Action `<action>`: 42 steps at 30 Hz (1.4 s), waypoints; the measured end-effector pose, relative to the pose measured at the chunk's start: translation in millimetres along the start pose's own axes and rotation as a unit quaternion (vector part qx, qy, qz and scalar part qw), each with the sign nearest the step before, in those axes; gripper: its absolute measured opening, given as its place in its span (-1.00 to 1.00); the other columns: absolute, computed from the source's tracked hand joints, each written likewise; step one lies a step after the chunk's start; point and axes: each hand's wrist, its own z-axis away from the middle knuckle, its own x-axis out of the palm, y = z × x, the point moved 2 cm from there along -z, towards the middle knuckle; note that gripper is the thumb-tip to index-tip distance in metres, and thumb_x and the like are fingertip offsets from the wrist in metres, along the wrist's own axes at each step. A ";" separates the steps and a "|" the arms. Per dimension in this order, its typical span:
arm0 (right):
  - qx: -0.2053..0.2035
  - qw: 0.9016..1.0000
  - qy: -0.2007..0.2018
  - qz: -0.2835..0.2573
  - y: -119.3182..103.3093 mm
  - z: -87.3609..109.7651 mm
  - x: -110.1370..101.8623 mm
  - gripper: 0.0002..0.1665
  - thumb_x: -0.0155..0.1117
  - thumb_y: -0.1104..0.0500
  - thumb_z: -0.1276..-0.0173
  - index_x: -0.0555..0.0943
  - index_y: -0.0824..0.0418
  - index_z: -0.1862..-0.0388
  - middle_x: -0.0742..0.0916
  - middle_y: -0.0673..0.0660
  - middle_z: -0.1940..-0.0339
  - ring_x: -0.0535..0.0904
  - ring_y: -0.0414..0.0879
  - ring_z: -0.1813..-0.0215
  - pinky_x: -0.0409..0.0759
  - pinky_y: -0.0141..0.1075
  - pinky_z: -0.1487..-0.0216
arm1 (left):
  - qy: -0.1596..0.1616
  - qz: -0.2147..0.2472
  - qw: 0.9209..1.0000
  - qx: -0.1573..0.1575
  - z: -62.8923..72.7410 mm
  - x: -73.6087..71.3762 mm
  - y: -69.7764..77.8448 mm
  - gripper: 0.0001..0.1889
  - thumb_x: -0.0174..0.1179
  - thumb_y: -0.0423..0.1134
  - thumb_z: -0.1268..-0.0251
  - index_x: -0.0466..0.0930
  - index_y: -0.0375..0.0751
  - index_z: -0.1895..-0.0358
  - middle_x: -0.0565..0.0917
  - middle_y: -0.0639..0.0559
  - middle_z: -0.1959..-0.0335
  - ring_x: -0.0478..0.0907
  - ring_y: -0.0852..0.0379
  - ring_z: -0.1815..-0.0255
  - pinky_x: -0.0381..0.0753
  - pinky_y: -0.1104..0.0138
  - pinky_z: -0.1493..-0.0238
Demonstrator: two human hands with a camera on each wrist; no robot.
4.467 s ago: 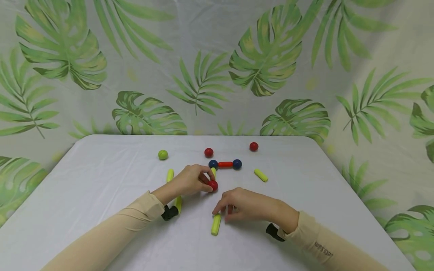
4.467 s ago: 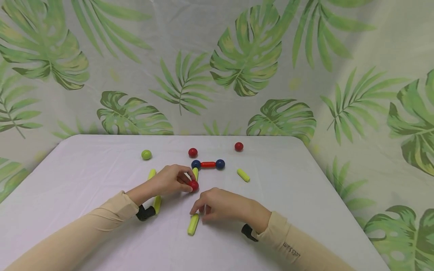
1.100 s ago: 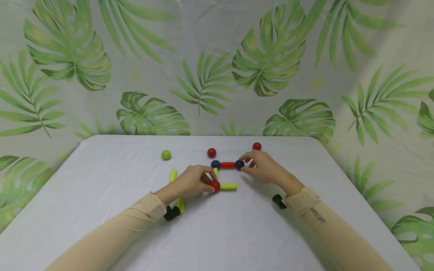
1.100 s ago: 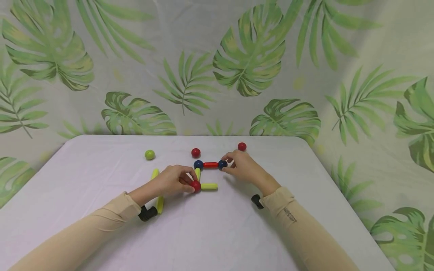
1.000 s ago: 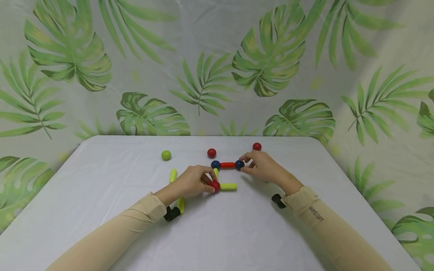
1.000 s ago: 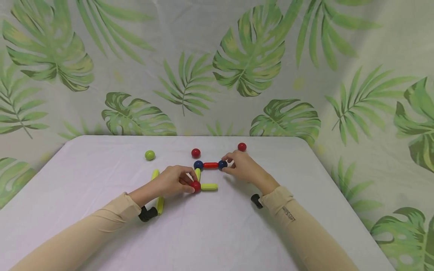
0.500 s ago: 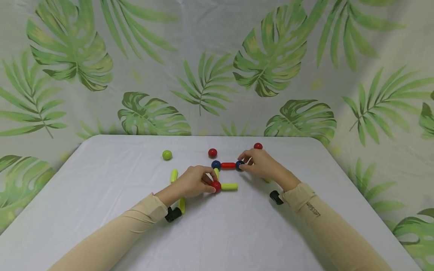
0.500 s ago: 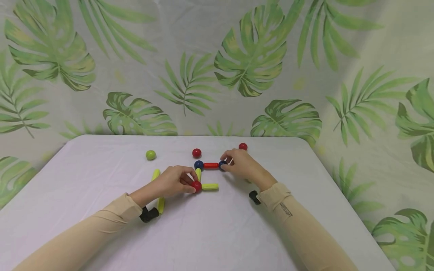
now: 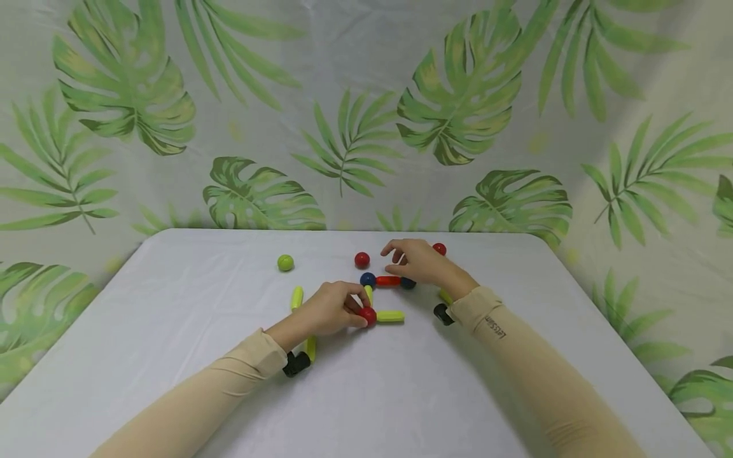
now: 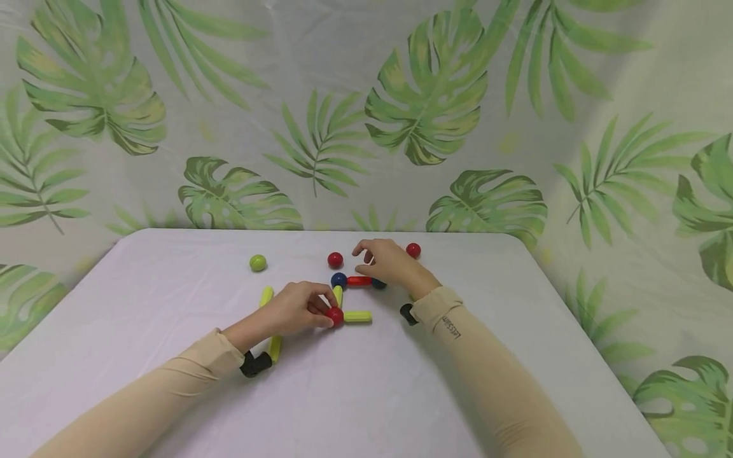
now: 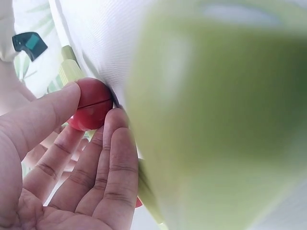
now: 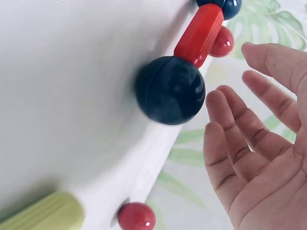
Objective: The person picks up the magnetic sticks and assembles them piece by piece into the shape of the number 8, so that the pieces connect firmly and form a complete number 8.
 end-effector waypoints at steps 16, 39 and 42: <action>0.015 0.999 -0.025 -0.027 -7.4 -34.3 5.4 -0.49 0.38 0.08 -0.58 0.59 0.05 -0.44 0.77 0.23 -0.16 0.71 0.11 -0.16 0.73 -0.07 -0.23 | 0.002 0.000 1.000 0.005 -0.2 0.6 -1.1 -0.79 0.53 -0.30 -0.32 0.73 -0.02 0.07 0.87 0.03 0.16 0.75 0.17 0.13 0.74 0.26 0.00; 0.041 0.994 -0.101 -0.010 -19.8 -62.1 4.1 -0.62 0.37 0.08 -0.59 0.66 0.05 -0.32 0.74 0.24 -0.17 0.64 0.08 -0.14 0.61 -0.04 -0.28 | 0.003 0.002 1.000 0.004 -0.5 0.2 -2.8 -0.79 0.53 -0.31 -0.30 0.74 -0.01 0.09 0.87 0.04 0.17 0.75 0.17 0.13 0.73 0.24 -0.02; 0.036 0.994 -0.101 -0.004 -19.4 -64.7 5.0 -0.64 0.40 0.07 -0.57 0.68 0.05 -0.28 0.76 0.23 -0.12 0.65 0.06 -0.10 0.61 -0.09 -0.22 | 0.001 0.001 1.000 0.008 -0.9 -0.1 -2.7 -0.79 0.53 -0.30 -0.31 0.74 -0.02 0.08 0.87 0.04 0.17 0.75 0.17 0.12 0.73 0.24 -0.02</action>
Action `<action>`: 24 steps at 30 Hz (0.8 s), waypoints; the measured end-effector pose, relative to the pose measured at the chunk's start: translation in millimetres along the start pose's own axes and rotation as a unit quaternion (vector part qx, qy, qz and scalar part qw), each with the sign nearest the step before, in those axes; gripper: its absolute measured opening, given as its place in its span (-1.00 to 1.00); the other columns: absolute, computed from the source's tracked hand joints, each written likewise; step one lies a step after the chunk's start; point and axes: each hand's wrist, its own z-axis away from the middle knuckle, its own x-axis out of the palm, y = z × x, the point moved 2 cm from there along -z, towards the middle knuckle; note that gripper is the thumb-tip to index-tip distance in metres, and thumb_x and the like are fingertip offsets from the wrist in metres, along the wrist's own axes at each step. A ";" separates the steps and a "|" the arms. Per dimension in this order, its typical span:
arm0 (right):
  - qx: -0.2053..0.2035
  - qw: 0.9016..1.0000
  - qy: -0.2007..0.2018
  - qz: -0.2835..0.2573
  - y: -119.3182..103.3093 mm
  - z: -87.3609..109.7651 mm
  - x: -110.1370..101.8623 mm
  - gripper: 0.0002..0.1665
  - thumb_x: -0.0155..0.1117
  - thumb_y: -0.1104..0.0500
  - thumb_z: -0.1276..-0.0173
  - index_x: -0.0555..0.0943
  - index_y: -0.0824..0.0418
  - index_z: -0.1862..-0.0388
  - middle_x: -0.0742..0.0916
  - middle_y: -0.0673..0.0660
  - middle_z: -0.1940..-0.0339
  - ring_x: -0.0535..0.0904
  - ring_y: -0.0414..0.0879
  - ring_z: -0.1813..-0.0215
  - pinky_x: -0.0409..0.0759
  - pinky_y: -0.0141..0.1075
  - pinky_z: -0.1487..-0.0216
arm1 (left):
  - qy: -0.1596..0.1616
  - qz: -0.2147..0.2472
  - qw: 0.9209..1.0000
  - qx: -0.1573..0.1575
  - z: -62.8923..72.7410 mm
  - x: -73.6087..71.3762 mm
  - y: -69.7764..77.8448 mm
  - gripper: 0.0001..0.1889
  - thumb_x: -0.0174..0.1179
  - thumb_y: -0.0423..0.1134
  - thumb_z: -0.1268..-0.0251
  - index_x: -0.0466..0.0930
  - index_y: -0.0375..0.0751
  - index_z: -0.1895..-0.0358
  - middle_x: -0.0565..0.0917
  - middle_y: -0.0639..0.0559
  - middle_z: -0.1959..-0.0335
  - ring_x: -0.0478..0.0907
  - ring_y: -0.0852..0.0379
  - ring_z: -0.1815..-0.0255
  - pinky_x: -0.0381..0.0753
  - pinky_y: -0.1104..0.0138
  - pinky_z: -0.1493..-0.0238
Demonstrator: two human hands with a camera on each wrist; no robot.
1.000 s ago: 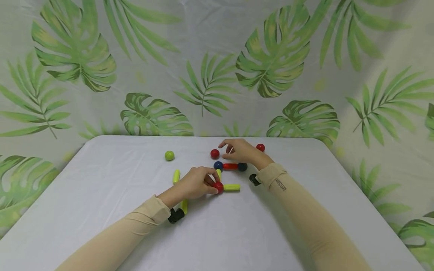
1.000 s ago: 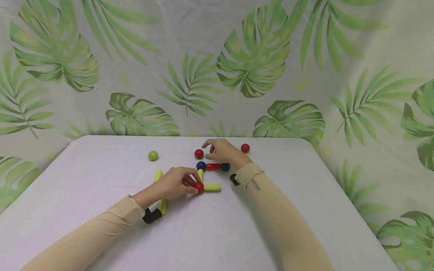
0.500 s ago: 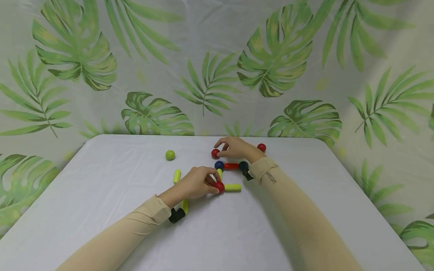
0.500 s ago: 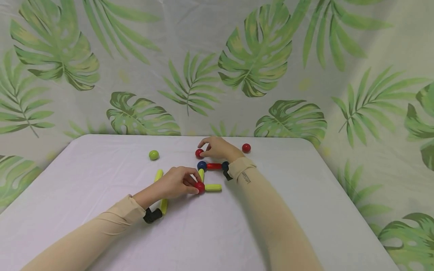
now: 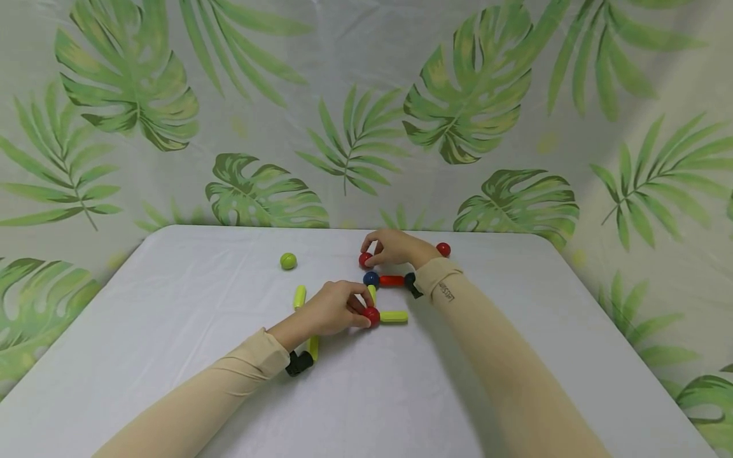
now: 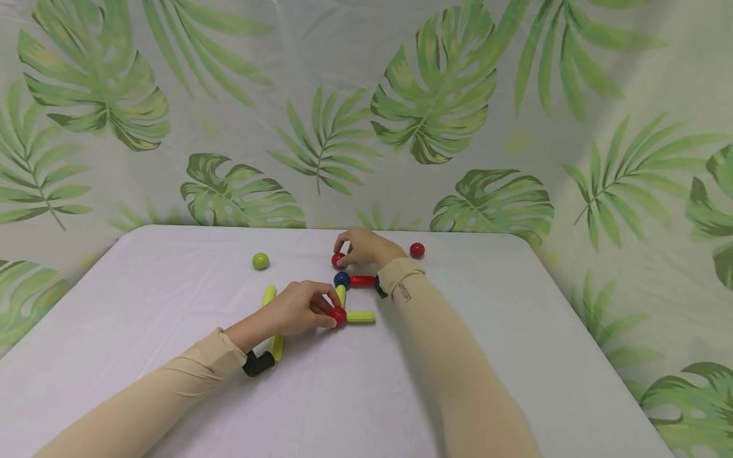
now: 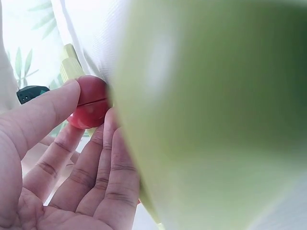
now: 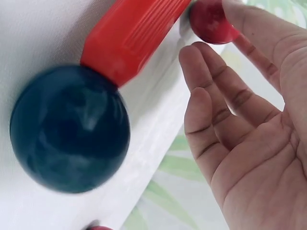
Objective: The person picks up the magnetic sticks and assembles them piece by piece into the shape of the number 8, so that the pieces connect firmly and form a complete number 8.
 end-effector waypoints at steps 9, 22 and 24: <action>0.001 1.000 0.000 -0.003 -1.9 -4.0 2.0 -0.70 0.45 0.06 -0.53 0.70 0.08 -0.15 0.79 0.20 -0.04 0.65 0.02 -0.03 0.59 -0.16 -0.14 | -0.001 -0.005 1.000 0.001 0.4 -0.5 0.1 -0.79 0.54 -0.30 -0.30 0.74 -0.04 0.08 0.87 0.03 0.18 0.75 0.17 0.13 0.73 0.27 0.00; 0.009 1.000 -0.004 -0.021 1.8 5.6 -7.1 -0.78 0.42 0.07 -0.52 0.68 0.12 -0.02 0.77 0.14 0.07 0.62 -0.04 0.11 0.52 -0.30 0.09 | -0.001 0.001 1.000 -0.003 0.5 -1.0 1.4 -0.79 0.54 -0.31 -0.29 0.73 -0.06 0.08 0.87 0.02 0.20 0.75 0.19 0.16 0.71 0.29 0.06; 0.001 1.000 -0.003 -0.021 2.5 7.9 -9.8 -0.80 0.41 0.08 -0.50 0.68 0.14 0.02 0.79 0.12 0.13 0.63 -0.05 0.16 0.51 -0.32 0.13 | -0.001 0.003 1.000 -0.005 0.2 -0.9 1.5 -0.79 0.54 -0.32 -0.29 0.73 -0.06 0.08 0.87 0.02 0.19 0.74 0.18 0.16 0.71 0.30 0.06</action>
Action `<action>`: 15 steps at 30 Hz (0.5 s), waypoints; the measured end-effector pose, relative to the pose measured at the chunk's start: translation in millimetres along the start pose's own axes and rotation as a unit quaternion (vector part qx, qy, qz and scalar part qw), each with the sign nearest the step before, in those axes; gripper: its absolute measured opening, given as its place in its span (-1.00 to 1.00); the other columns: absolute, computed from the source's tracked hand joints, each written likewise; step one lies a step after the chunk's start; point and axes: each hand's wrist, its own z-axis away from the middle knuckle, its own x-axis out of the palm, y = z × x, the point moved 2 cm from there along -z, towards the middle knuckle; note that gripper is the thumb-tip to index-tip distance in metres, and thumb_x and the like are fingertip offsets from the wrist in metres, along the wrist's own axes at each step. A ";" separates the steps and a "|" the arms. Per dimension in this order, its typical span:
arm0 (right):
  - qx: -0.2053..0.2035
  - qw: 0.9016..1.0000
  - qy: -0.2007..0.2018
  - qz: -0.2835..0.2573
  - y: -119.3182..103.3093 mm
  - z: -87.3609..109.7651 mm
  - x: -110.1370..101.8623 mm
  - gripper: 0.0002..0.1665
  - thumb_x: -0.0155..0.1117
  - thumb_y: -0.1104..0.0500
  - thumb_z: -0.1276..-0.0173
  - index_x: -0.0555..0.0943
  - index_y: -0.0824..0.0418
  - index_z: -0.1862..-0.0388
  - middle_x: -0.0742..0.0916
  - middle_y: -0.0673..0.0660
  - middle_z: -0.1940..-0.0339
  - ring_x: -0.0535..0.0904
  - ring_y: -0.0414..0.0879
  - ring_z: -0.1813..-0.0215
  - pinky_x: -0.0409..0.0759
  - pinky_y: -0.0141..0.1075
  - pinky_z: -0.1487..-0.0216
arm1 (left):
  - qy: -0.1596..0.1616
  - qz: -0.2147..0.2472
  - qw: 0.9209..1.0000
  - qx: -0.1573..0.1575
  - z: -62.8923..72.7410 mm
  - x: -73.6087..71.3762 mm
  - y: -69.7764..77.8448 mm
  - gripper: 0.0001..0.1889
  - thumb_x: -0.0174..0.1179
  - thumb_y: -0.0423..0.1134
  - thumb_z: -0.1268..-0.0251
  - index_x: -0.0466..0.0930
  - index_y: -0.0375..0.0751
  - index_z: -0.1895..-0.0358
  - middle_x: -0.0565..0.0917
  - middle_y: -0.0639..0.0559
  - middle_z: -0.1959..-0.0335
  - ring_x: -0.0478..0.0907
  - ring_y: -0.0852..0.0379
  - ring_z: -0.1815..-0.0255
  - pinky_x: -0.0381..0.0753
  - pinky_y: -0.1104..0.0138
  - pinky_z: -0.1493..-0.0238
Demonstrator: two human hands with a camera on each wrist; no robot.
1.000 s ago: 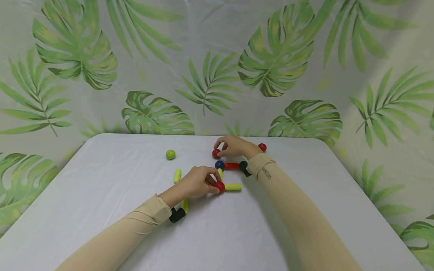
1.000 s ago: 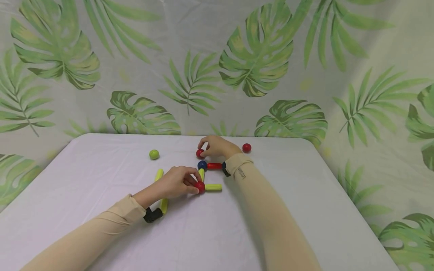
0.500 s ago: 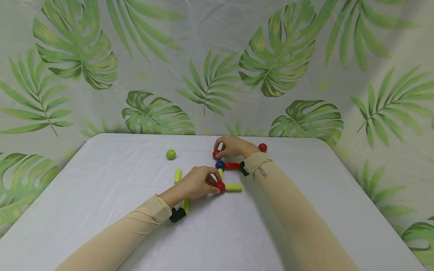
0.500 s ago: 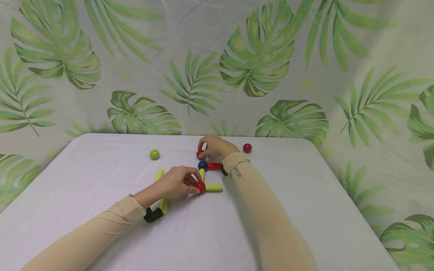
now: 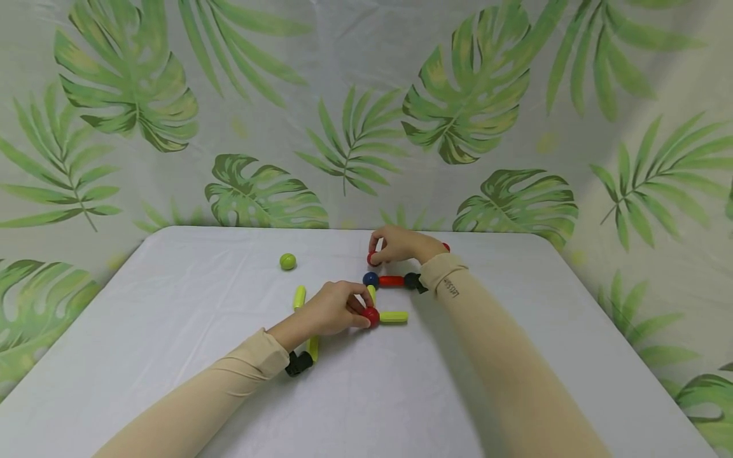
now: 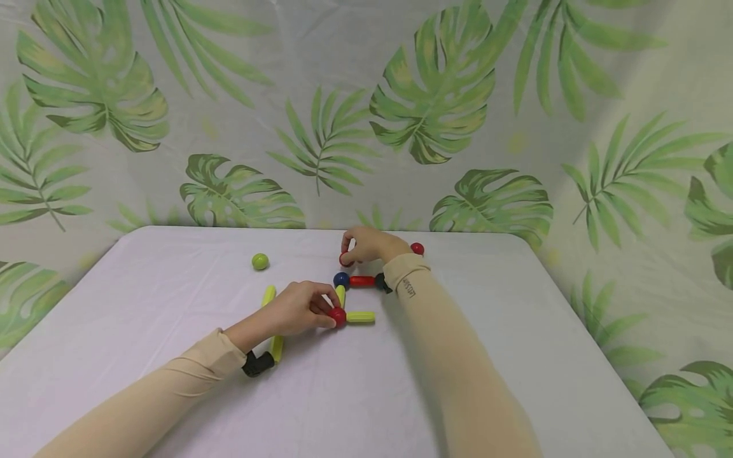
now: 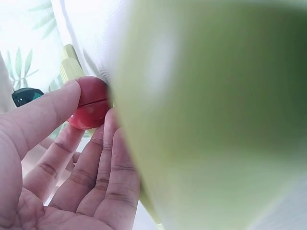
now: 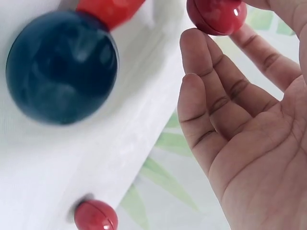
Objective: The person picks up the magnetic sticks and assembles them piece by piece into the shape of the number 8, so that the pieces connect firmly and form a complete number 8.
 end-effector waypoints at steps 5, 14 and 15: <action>-0.014 1.000 -0.002 0.004 3.2 5.3 -5.0 -0.83 0.38 0.08 -0.48 0.69 0.14 0.09 0.83 0.07 0.20 0.64 -0.08 0.19 0.52 -0.32 0.15 | 0.000 0.002 1.000 -0.002 -0.9 0.6 -0.7 -0.78 0.54 -0.32 -0.30 0.73 -0.07 0.07 0.87 0.01 0.19 0.75 0.18 0.16 0.72 0.29 0.06; -0.018 1.000 -0.002 0.003 11.3 20.3 -10.8 -0.83 0.37 0.07 -0.49 0.68 0.13 0.07 0.84 0.06 0.20 0.65 -0.07 0.17 0.55 -0.28 0.09 | 0.001 -0.002 1.000 0.000 0.7 0.7 0.9 -0.79 0.54 -0.31 -0.30 0.74 -0.03 0.08 0.87 0.03 0.19 0.74 0.18 0.16 0.71 0.28 0.06; -0.019 1.000 -0.002 0.004 12.5 22.3 -11.4 -0.83 0.36 0.07 -0.49 0.68 0.12 0.06 0.84 0.07 0.20 0.66 -0.07 0.16 0.55 -0.28 0.08 | 0.001 -0.002 1.000 0.000 0.7 0.6 1.0 -0.79 0.54 -0.31 -0.30 0.74 -0.03 0.08 0.86 0.03 0.19 0.74 0.17 0.16 0.71 0.28 0.06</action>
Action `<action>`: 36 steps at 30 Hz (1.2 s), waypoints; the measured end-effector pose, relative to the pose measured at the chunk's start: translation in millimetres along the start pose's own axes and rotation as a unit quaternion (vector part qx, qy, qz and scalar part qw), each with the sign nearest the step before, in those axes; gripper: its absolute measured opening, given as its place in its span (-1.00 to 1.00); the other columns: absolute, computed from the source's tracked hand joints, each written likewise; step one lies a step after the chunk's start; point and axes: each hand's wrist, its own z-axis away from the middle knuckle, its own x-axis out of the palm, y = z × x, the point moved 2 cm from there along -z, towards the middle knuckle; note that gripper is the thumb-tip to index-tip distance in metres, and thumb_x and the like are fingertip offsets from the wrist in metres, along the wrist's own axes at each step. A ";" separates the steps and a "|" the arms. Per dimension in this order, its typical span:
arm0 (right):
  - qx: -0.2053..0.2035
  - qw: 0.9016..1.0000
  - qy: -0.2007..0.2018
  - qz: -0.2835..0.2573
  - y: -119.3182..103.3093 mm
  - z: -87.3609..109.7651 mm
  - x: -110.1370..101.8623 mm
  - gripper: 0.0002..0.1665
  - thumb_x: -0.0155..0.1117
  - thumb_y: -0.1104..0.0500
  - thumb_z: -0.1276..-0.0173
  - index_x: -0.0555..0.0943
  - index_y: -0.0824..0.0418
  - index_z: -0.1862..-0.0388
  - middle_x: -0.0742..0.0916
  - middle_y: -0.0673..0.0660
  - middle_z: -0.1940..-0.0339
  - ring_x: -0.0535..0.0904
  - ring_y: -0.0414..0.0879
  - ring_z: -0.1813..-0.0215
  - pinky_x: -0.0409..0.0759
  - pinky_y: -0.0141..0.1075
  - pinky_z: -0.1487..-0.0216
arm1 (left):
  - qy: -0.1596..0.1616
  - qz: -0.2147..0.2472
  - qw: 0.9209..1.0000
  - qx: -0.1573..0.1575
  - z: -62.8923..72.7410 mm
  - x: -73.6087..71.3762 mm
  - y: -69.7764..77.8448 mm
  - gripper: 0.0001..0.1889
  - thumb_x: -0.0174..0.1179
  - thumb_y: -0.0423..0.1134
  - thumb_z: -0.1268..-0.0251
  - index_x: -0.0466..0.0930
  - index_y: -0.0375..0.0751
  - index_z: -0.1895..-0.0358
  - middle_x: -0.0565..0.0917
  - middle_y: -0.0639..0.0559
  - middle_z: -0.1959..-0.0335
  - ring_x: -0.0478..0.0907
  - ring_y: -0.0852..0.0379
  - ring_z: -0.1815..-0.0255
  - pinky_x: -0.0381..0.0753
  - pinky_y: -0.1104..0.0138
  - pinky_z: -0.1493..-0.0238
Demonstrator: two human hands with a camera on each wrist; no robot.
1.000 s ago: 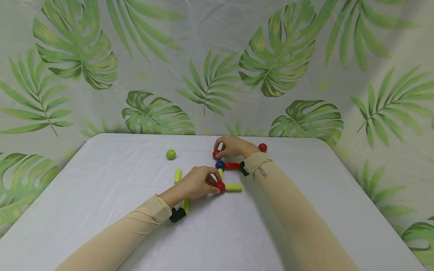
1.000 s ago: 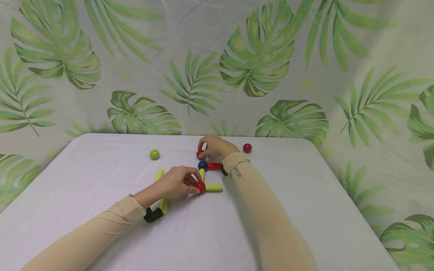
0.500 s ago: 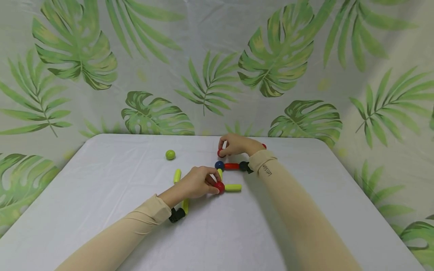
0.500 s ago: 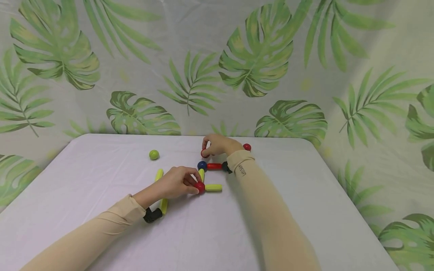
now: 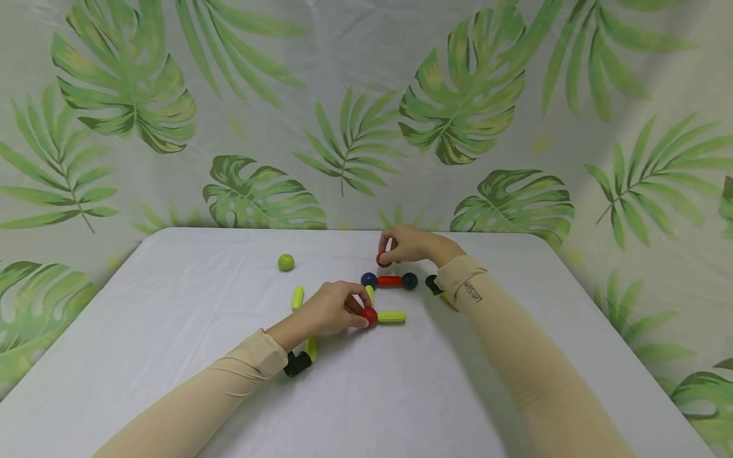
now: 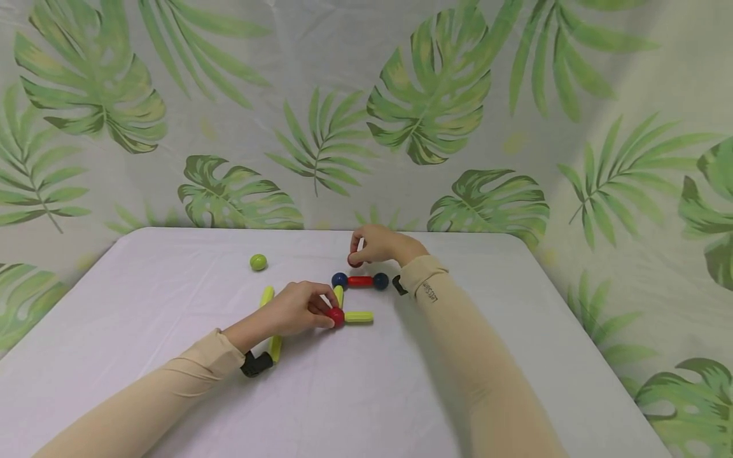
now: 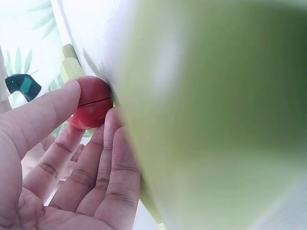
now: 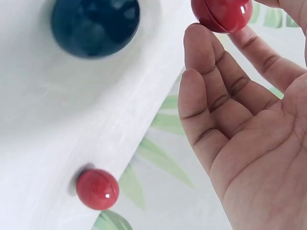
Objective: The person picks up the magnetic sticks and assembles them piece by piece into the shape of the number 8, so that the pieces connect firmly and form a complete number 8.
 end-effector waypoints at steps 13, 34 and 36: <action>-0.015 1.000 -0.002 0.015 14.5 29.1 -1.0 -0.81 0.40 0.04 -0.48 0.69 0.10 0.05 0.84 0.07 0.23 0.64 -0.10 0.22 0.55 -0.28 0.12 | 0.002 0.006 1.000 -0.012 -0.2 0.5 0.3 -0.77 0.55 -0.32 -0.28 0.74 -0.03 0.07 0.86 0.04 0.20 0.73 0.18 0.16 0.73 0.27 0.04; -0.039 0.999 -0.019 0.000 7.7 73.2 19.5 -0.76 0.43 0.03 -0.42 0.67 0.06 0.02 0.72 0.02 0.33 0.56 -0.12 0.27 0.55 -0.27 0.15 | 0.007 0.002 1.000 0.002 -0.5 1.3 -2.4 -0.76 0.55 -0.34 -0.27 0.74 -0.06 0.07 0.87 0.01 0.20 0.76 0.18 0.15 0.73 0.23 -0.01; -0.041 0.999 -0.020 -0.006 7.1 76.5 23.9 -0.76 0.45 0.04 -0.41 0.66 0.07 0.03 0.71 0.02 0.34 0.56 -0.12 0.26 0.55 -0.27 0.15 | 0.007 0.002 1.000 0.006 -0.5 1.2 -2.5 -0.76 0.55 -0.34 -0.27 0.73 -0.07 0.07 0.87 0.01 0.20 0.77 0.17 0.15 0.73 0.23 0.00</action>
